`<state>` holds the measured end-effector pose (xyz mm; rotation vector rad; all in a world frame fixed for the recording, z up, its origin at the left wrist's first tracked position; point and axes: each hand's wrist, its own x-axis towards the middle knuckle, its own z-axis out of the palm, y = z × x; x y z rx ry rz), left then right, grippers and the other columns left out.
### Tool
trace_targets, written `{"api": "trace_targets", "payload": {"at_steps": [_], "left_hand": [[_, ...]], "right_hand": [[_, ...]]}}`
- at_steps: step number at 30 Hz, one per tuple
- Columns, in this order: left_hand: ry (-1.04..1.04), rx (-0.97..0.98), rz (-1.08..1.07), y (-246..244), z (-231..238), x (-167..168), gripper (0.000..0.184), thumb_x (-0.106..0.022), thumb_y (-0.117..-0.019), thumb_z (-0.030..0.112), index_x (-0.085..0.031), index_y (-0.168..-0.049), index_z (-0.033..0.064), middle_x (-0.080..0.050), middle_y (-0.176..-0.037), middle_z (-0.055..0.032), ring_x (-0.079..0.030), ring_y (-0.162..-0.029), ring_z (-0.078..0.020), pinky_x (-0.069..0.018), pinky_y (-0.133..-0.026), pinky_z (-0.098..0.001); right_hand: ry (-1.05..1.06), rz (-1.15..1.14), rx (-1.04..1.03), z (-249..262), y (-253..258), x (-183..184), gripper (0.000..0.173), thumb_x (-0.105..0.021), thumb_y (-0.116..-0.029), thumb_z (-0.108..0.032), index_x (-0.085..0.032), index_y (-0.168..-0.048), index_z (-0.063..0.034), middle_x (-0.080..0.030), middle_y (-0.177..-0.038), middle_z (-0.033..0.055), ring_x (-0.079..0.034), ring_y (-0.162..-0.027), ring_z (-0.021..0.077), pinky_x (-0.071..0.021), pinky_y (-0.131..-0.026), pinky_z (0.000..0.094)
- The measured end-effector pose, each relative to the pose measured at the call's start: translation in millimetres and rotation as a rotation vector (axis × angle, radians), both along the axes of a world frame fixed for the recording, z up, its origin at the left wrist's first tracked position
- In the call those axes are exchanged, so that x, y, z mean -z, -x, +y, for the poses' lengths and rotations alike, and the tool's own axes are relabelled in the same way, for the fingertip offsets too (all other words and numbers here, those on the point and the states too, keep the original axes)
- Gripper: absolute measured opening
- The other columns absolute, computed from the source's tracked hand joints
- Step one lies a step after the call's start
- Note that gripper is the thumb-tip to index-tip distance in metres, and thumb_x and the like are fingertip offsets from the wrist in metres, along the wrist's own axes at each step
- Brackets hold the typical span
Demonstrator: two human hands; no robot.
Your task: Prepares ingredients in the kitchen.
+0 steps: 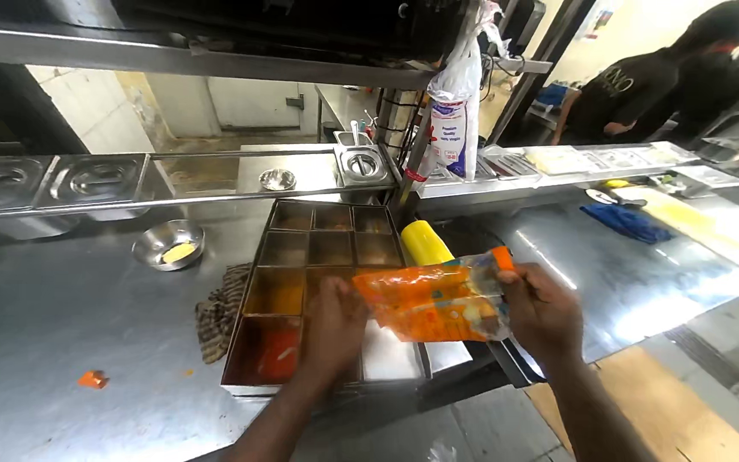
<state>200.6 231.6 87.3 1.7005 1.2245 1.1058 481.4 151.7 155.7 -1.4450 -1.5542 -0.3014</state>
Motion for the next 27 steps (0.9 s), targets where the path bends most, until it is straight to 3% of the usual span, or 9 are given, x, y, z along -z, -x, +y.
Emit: {"api": "trace_targets", "payload": {"at_steps": [3, 7, 11, 15, 19, 21, 27], "left_hand": [[-0.181, -0.006, 0.050, -10, -11, -7, 0.036, -0.078, -0.0856, 0.024, -0.055, -0.110, 0.0110, -0.069, -0.099, 0.0006, -0.066, -0.099, -0.0184, -0.0543, -0.090, -0.0457], [-0.392, 0.008, 0.164, -21, -16, -10, 0.027, -0.075, -0.0864, 0.027, -0.061, -0.105, 0.0136, -0.070, -0.099, 0.0044, -0.064, -0.103, -0.0165, -0.0457, -0.103, -0.0479], [-0.427, -0.008, 0.202, -21, -16, -19, 0.026, -0.077, -0.0848, 0.026, -0.063, -0.102, 0.0130, -0.070, -0.094, 0.0035, -0.065, -0.098, -0.0169, -0.0482, -0.100, -0.0491], [-0.337, 0.002, 0.112, -12, -13, -9, 0.032, -0.077, -0.0826, 0.022, -0.058, -0.106, 0.0101, -0.068, -0.093, 0.0002, -0.066, -0.090, -0.0172, -0.0532, -0.090, -0.0488], [-0.227, -0.027, -0.135, 3, -19, 8, 0.041, -0.080, -0.0813, 0.019, -0.052, -0.111, 0.0089, -0.069, -0.092, -0.0004, -0.071, -0.083, -0.0124, -0.0626, -0.072, -0.0341], [-0.167, -0.021, -0.277, 8, -26, 10, 0.043, -0.079, -0.0811, 0.011, -0.048, -0.110, 0.0084, -0.070, -0.089, -0.0014, -0.072, -0.078, -0.0119, -0.0624, -0.066, -0.0301], [-0.067, -0.032, -0.492, 19, -34, 20, 0.051, -0.076, -0.0771, -0.002, -0.041, -0.112, 0.0065, -0.073, -0.087, -0.0068, -0.074, -0.082, -0.0178, -0.0631, -0.071, -0.0324]], "right_hand": [[-0.034, 0.218, 0.159, -1, -10, 49, 0.040, -0.048, -0.1066, -0.031, -0.065, -0.095, 0.0029, -0.061, -0.074, 0.0047, -0.058, -0.063, 0.0068, -0.0528, -0.058, 0.0268], [-0.104, 0.393, 0.264, -5, -5, 90, 0.045, -0.043, -0.1081, -0.034, -0.061, -0.089, 0.0028, -0.056, -0.071, 0.0014, -0.055, -0.060, 0.0024, -0.0504, -0.057, 0.0213], [-0.163, 0.395, 0.283, -10, -2, 91, 0.046, -0.042, -0.1081, -0.036, -0.058, -0.087, 0.0020, -0.054, -0.068, -0.0002, -0.054, -0.059, -0.0005, -0.0489, -0.056, 0.0182], [-0.160, 0.316, 0.252, -10, 1, 65, 0.047, -0.046, -0.1070, -0.040, -0.063, -0.089, 0.0001, -0.057, -0.068, -0.0020, -0.054, -0.059, -0.0023, -0.0494, -0.056, 0.0177], [-0.180, 0.095, 0.064, -6, 16, 11, 0.041, -0.053, -0.1061, -0.038, -0.064, -0.088, -0.0028, -0.060, -0.073, -0.0005, -0.056, -0.062, -0.0014, -0.0504, -0.058, 0.0164], [-0.190, -0.013, -0.049, -1, 29, -15, 0.040, -0.054, -0.1064, -0.038, -0.064, -0.088, -0.0048, -0.060, -0.076, 0.0007, -0.057, -0.064, 0.0015, -0.0508, -0.058, 0.0177], [-0.170, -0.267, -0.221, 22, 62, -61, 0.041, -0.056, -0.1054, -0.041, -0.066, -0.086, -0.0065, -0.061, -0.075, 0.0027, -0.058, -0.062, 0.0083, -0.0481, -0.051, 0.0245]]}}
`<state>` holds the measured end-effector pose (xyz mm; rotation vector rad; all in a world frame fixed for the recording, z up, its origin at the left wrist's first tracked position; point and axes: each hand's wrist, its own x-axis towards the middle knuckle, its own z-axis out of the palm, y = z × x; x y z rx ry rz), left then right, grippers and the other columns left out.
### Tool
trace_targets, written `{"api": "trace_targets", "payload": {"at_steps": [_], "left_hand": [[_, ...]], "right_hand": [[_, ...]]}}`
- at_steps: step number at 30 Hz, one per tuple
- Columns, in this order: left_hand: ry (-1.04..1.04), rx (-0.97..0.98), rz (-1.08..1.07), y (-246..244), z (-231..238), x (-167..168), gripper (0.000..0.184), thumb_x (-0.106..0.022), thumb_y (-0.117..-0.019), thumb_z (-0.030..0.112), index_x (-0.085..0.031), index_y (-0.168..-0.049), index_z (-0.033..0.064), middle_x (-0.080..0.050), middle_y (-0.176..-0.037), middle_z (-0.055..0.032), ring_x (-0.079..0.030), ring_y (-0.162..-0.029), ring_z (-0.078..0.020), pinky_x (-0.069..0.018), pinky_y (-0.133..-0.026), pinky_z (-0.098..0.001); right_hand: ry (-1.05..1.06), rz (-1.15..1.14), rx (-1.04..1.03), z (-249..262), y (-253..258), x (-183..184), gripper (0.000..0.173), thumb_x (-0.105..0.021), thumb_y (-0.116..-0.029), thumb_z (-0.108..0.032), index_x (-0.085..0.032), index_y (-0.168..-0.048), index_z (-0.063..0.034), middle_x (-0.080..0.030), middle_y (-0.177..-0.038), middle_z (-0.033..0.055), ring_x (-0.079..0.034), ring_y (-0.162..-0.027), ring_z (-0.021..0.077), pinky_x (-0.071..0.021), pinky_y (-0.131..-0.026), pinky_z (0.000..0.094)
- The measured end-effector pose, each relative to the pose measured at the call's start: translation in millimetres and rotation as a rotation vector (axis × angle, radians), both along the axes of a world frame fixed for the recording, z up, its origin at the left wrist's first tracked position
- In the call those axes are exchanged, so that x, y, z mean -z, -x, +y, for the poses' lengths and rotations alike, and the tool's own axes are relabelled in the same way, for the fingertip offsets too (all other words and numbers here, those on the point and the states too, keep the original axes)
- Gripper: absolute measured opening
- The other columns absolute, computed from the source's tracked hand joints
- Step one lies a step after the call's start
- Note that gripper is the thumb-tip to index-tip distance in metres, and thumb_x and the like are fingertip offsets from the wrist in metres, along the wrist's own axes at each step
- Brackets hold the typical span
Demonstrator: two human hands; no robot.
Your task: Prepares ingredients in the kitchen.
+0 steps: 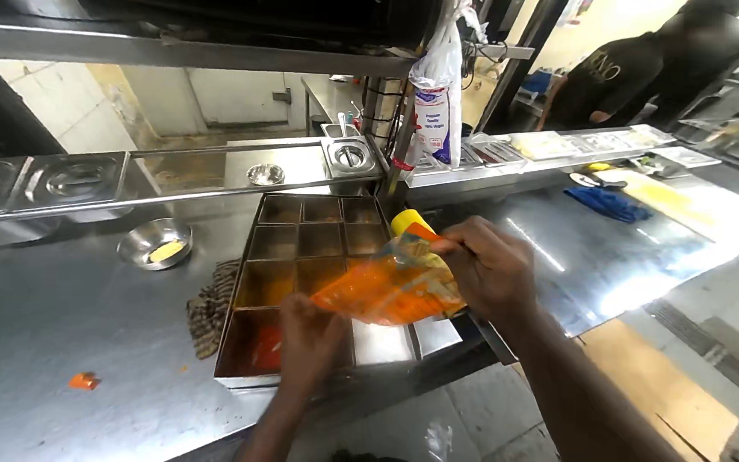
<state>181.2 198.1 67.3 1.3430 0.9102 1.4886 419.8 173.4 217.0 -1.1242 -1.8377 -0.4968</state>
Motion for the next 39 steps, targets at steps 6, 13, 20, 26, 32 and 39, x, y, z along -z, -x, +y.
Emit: {"api": "trace_targets", "payload": {"at_steps": [6, 13, 20, 26, 32, 39], "left_hand": [[0.065, 0.020, -0.047, -5, -3, -13, 0.060, -0.079, -0.0749, -0.004, -0.039, -0.117, 0.0085, -0.072, -0.085, -0.0046, -0.074, -0.081, -0.0156, -0.0627, -0.070, -0.0309], [0.068, 0.092, 0.117, -1, 14, -16, 0.066, -0.084, -0.0752, 0.008, -0.042, -0.126, 0.0097, -0.072, -0.093, -0.0040, -0.073, -0.081, -0.0147, -0.0637, -0.072, -0.0346], [0.107, 0.127, 0.273, 8, 27, -22, 0.067, -0.085, -0.0769, 0.010, -0.044, -0.130, 0.0080, -0.066, -0.102, -0.0110, -0.069, -0.086, -0.0213, -0.0600, -0.076, -0.0442], [0.089, 0.238, 0.235, 14, 24, -23, 0.066, -0.084, -0.0786, 0.009, -0.044, -0.131, 0.0077, -0.066, -0.098, -0.0111, -0.068, -0.082, -0.0214, -0.0598, -0.071, -0.0424], [0.010, 0.349, 0.280, 7, 30, -25, 0.063, -0.077, -0.0878, 0.007, -0.041, -0.139, 0.0059, -0.071, -0.100, -0.0122, -0.071, -0.087, -0.0226, -0.0601, -0.077, -0.0440], [-0.088, 0.312, 0.324, 51, 32, -37, 0.079, -0.078, -0.0889, 0.018, -0.034, -0.154, 0.0108, -0.067, -0.133, -0.0061, -0.065, -0.120, -0.0209, -0.0566, -0.098, -0.0474]], "right_hand": [[-0.031, -0.057, -0.009, -3, 8, -20, 0.038, -0.057, -0.1053, -0.037, -0.067, -0.086, -0.0056, -0.061, -0.075, 0.0030, -0.058, -0.061, 0.0092, -0.0465, -0.051, 0.0247], [-0.078, -0.074, 0.066, -12, 19, -22, 0.041, -0.056, -0.1048, -0.042, -0.067, -0.087, -0.0063, -0.061, -0.074, 0.0047, -0.060, -0.065, 0.0137, -0.0505, -0.055, 0.0294], [-0.090, -0.154, 0.162, -31, 39, -11, 0.045, -0.055, -0.1045, -0.045, -0.066, -0.085, -0.0065, -0.062, -0.074, 0.0067, -0.063, -0.069, 0.0191, -0.0529, -0.062, 0.0349], [-0.049, -0.158, 0.221, -77, 71, -2, 0.038, -0.064, -0.0998, -0.045, -0.067, -0.088, -0.0091, -0.063, -0.076, 0.0035, -0.063, -0.075, 0.0172, -0.0548, -0.071, 0.0353], [-0.060, -0.160, 0.459, -105, 77, 21, 0.038, -0.063, -0.1005, -0.043, -0.068, -0.090, -0.0061, -0.064, -0.077, 0.0070, -0.064, -0.076, 0.0218, -0.0555, -0.071, 0.0380], [-0.070, -0.040, 0.537, -108, 60, 28, 0.041, -0.062, -0.1008, -0.043, -0.067, -0.087, -0.0042, -0.065, -0.079, 0.0083, -0.065, -0.073, 0.0225, -0.0561, -0.065, 0.0387]]}}
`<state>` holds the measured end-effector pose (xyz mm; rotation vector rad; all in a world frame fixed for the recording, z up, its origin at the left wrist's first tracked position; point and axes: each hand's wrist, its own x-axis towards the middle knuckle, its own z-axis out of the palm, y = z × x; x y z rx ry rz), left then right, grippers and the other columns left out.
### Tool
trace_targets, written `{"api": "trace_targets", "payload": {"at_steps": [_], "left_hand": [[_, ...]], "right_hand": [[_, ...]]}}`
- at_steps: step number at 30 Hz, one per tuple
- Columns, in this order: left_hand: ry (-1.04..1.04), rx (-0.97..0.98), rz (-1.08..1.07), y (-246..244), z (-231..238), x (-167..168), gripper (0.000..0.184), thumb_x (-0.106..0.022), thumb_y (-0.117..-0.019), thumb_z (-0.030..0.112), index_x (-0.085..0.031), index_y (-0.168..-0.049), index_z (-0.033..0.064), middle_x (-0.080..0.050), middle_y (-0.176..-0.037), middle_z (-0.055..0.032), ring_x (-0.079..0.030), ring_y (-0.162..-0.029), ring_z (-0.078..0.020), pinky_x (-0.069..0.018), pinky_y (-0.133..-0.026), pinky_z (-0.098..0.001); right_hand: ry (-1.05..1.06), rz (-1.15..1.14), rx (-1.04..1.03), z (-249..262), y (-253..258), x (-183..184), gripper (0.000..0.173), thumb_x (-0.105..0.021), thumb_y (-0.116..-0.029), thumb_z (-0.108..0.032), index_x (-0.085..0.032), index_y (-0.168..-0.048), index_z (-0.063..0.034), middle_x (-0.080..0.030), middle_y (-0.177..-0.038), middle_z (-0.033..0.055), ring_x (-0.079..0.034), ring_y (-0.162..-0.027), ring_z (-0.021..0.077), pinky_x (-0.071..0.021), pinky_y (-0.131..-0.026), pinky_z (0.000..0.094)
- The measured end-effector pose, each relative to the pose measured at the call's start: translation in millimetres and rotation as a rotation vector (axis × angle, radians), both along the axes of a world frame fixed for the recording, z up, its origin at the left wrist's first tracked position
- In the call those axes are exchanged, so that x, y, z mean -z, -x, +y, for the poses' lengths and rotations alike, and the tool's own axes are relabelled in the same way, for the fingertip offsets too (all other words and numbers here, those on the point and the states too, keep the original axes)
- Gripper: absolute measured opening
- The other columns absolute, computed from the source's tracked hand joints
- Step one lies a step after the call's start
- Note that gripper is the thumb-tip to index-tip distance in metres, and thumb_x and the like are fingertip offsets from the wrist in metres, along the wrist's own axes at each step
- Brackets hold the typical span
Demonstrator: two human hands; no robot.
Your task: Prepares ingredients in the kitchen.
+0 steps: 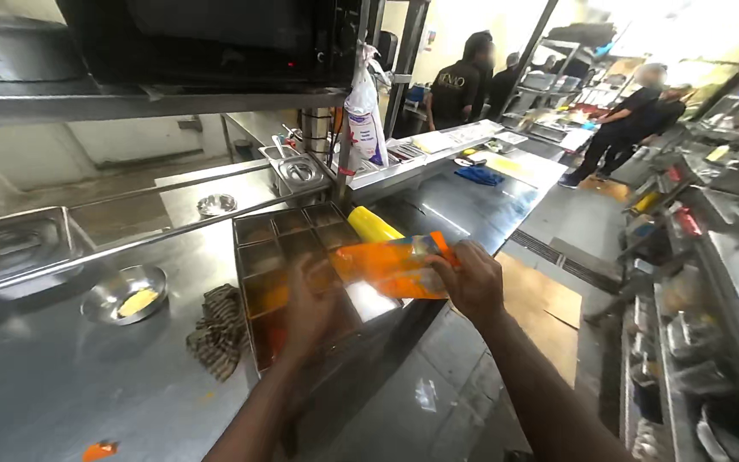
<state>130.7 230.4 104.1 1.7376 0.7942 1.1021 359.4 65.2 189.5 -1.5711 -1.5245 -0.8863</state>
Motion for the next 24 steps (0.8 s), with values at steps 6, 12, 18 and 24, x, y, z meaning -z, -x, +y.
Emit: {"api": "trace_targets", "payload": {"at_steps": [6, 12, 18, 24], "left_hand": [[-0.138, -0.507, 0.193, 93, -5, 34, 0.080, -0.079, -0.0820, 0.035, -0.047, -0.146, -0.0001, -0.054, -0.142, -0.0262, -0.051, -0.133, -0.0436, -0.0412, -0.108, -0.0645], [0.533, -0.375, 0.034, 118, -11, 82, 0.055, -0.052, -0.1064, 0.038, -0.046, -0.148, 0.0028, -0.056, -0.144, -0.0178, -0.055, -0.130, -0.0264, -0.0473, -0.106, -0.0479], [0.626, -0.526, -0.092, 68, -34, 74, 0.056, -0.051, -0.1004, 0.002, -0.039, -0.155, 0.0037, -0.046, -0.153, -0.0209, -0.047, -0.138, -0.0326, -0.0401, -0.111, -0.0521], [0.641, -0.612, 0.006, 31, -52, 60, 0.057, -0.046, -0.1002, 0.002, -0.036, -0.156, 0.0053, -0.045, -0.152, -0.0238, -0.046, -0.138, -0.0385, -0.0410, -0.107, -0.0593]], "right_hand": [[-0.060, 0.139, -0.006, 1, -21, -2, 0.042, -0.063, -0.1000, -0.042, -0.070, -0.092, -0.0011, -0.070, -0.085, 0.0114, -0.069, -0.074, 0.0229, -0.0584, -0.065, 0.0393], [-0.038, 0.262, -0.025, -3, -42, 10, 0.038, -0.063, -0.0997, -0.038, -0.071, -0.093, -0.0013, -0.070, -0.082, 0.0116, -0.067, -0.067, 0.0233, -0.0558, -0.058, 0.0428], [-0.106, 0.647, 0.044, -10, -53, 19, 0.037, -0.070, -0.0960, -0.038, -0.067, -0.095, -0.0010, -0.063, -0.073, 0.0078, -0.058, -0.059, 0.0179, -0.0501, -0.055, 0.0411], [-0.249, 0.959, 0.177, -20, -57, 41, 0.040, -0.069, -0.0989, -0.036, -0.065, -0.101, 0.0040, -0.063, -0.078, 0.0153, -0.061, -0.066, 0.0260, -0.0523, -0.062, 0.0497]]}}
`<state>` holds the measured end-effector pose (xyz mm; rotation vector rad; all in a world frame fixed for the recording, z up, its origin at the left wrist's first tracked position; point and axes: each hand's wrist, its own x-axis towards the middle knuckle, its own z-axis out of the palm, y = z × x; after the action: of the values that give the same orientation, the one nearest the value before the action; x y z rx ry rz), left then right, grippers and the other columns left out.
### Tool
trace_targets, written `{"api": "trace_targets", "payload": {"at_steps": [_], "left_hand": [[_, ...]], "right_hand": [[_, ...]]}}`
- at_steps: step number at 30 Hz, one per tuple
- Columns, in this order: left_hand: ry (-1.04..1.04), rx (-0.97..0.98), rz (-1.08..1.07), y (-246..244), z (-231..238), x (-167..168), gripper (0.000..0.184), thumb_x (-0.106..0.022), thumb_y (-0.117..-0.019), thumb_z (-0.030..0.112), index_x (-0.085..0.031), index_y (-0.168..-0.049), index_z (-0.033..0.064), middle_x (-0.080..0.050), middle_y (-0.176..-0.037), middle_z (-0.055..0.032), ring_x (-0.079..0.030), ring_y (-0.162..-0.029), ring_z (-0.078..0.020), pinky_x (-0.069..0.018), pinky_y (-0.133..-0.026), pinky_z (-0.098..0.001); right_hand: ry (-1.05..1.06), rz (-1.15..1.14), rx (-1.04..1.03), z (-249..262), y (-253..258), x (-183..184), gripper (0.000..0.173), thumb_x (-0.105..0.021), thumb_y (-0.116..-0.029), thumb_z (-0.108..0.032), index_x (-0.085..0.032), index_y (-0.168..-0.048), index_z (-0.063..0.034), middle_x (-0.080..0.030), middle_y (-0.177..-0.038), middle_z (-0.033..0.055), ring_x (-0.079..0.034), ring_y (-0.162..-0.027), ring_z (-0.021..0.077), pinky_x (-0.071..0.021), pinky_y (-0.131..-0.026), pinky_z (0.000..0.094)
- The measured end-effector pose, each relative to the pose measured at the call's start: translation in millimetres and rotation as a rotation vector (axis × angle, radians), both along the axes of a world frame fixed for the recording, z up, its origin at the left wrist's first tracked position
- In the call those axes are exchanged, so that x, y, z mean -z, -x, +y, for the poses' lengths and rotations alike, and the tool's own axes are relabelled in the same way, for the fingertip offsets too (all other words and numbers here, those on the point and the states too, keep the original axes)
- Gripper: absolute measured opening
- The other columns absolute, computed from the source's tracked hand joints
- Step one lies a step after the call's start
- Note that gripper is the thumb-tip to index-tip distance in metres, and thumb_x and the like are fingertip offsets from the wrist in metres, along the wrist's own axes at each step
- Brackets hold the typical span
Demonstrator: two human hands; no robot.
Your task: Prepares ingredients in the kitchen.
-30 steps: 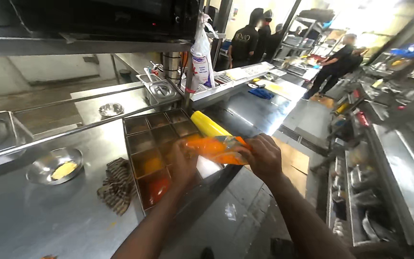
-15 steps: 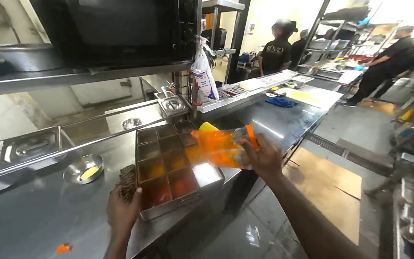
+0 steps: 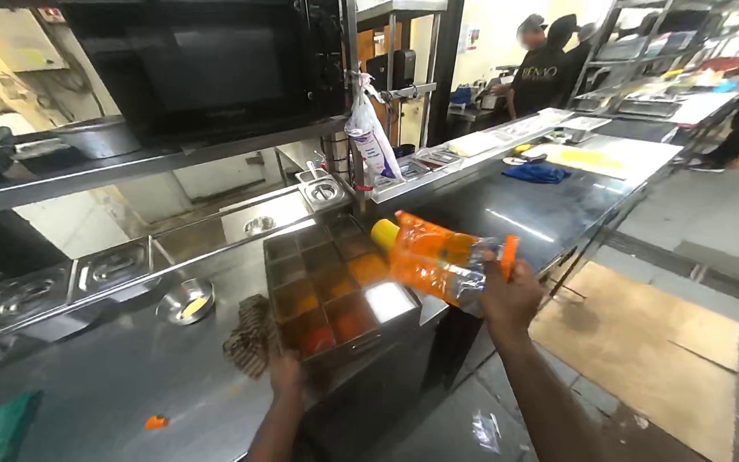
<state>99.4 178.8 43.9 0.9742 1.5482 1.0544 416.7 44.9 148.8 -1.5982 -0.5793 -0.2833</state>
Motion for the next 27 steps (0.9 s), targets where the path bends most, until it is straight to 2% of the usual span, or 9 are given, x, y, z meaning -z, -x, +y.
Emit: {"api": "trace_targets", "payload": {"at_steps": [4, 8, 11, 14, 18, 22, 24, 26, 27], "left_hand": [[0.053, 0.083, -0.094, -21, -12, 0, 0.063, -0.047, -0.0996, -0.002, -0.029, -0.159, 0.0076, -0.041, -0.155, -0.0219, -0.044, -0.139, -0.0367, -0.0408, -0.109, -0.0568], [0.055, 0.117, -0.130, -39, -16, 2, 0.073, -0.049, -0.0938, -0.005, -0.024, -0.161, 0.0093, -0.039, -0.157, -0.0220, -0.044, -0.138, -0.0375, -0.0420, -0.107, -0.0578], [0.050, 0.137, -0.095, -45, -14, 7, 0.074, -0.048, -0.0938, -0.004, -0.022, -0.162, 0.0088, -0.038, -0.157, -0.0229, -0.044, -0.139, -0.0381, -0.0423, -0.107, -0.0592], [0.025, 0.206, -0.081, -46, -13, 9, 0.074, -0.046, -0.0963, -0.003, -0.016, -0.163, 0.0082, -0.033, -0.161, -0.0231, -0.040, -0.143, -0.0374, -0.0403, -0.111, -0.0574], [0.036, 0.186, -0.063, -47, -20, 7, 0.070, -0.045, -0.0979, -0.004, -0.018, -0.162, 0.0055, -0.034, -0.160, -0.0229, -0.040, -0.143, -0.0357, -0.0384, -0.113, -0.0547], [-0.023, 0.230, -0.075, -58, -8, 11, 0.073, -0.047, -0.0951, -0.005, -0.017, -0.161, 0.0053, -0.035, -0.159, -0.0235, -0.041, -0.143, -0.0351, -0.0401, -0.112, -0.0538], [-0.005, 0.233, -0.084, -56, -13, 12, 0.069, -0.046, -0.0970, -0.004, -0.020, -0.161, 0.0048, -0.035, -0.159, -0.0230, -0.041, -0.143, -0.0347, -0.0400, -0.113, -0.0540], [0.024, 0.244, -0.047, -44, -14, 10, 0.064, -0.046, -0.0988, -0.001, -0.024, -0.159, 0.0007, -0.036, -0.158, -0.0254, -0.042, -0.140, -0.0364, -0.0399, -0.111, -0.0562], [0.012, 0.269, 0.002, -37, -17, 12, 0.056, -0.049, -0.0992, 0.002, -0.034, -0.152, -0.0050, -0.046, -0.147, -0.0282, -0.051, -0.127, -0.0357, -0.0454, -0.103, -0.0551]], "right_hand": [[-0.054, 0.087, 0.092, -2, -5, 9, 0.040, -0.067, -0.0999, -0.032, -0.063, -0.105, 0.0068, -0.063, -0.085, 0.0182, -0.061, -0.076, 0.0280, -0.0515, -0.072, 0.0515], [-0.054, -0.146, 0.099, 9, -11, 11, 0.041, -0.066, -0.1001, -0.034, -0.065, -0.102, 0.0072, -0.064, -0.081, 0.0164, -0.062, -0.069, 0.0245, -0.0532, -0.066, 0.0454], [0.058, -0.344, 0.036, 16, -17, 12, 0.037, -0.066, -0.0992, -0.029, -0.068, -0.100, 0.0080, -0.068, -0.087, 0.0209, -0.067, -0.072, 0.0335, -0.0566, -0.066, 0.0536], [0.029, -0.377, 0.114, 9, -19, 14, 0.039, -0.063, -0.0992, -0.034, -0.068, -0.094, 0.0054, -0.067, -0.082, 0.0167, -0.064, -0.068, 0.0264, -0.0552, -0.062, 0.0451], [0.023, -0.088, 0.174, -26, -13, 18, 0.041, -0.068, -0.0988, -0.033, -0.066, -0.102, 0.0071, -0.065, -0.081, 0.0172, -0.062, -0.069, 0.0265, -0.0534, -0.066, 0.0493], [-0.050, 0.122, 0.253, -55, -30, 34, 0.034, -0.070, -0.0974, -0.029, -0.065, -0.097, 0.0050, -0.061, -0.077, 0.0115, -0.059, -0.068, 0.0185, -0.0514, -0.066, 0.0420], [-0.166, 0.352, 0.230, -72, -34, 50, 0.031, -0.067, -0.1001, -0.029, -0.064, -0.099, 0.0013, -0.061, -0.077, 0.0073, -0.062, -0.067, 0.0141, -0.0560, -0.065, 0.0368], [-0.258, 0.549, 0.201, -83, -32, 56, 0.032, -0.062, -0.1034, -0.028, -0.063, -0.109, 0.0028, -0.062, -0.081, 0.0104, -0.063, -0.068, 0.0170, -0.0568, -0.065, 0.0388], [-0.284, 0.644, 0.177, -94, -31, 64, 0.034, -0.059, -0.1051, -0.027, -0.061, -0.119, 0.0039, -0.065, -0.087, 0.0138, -0.064, -0.070, 0.0200, -0.0574, -0.066, 0.0418]]}}
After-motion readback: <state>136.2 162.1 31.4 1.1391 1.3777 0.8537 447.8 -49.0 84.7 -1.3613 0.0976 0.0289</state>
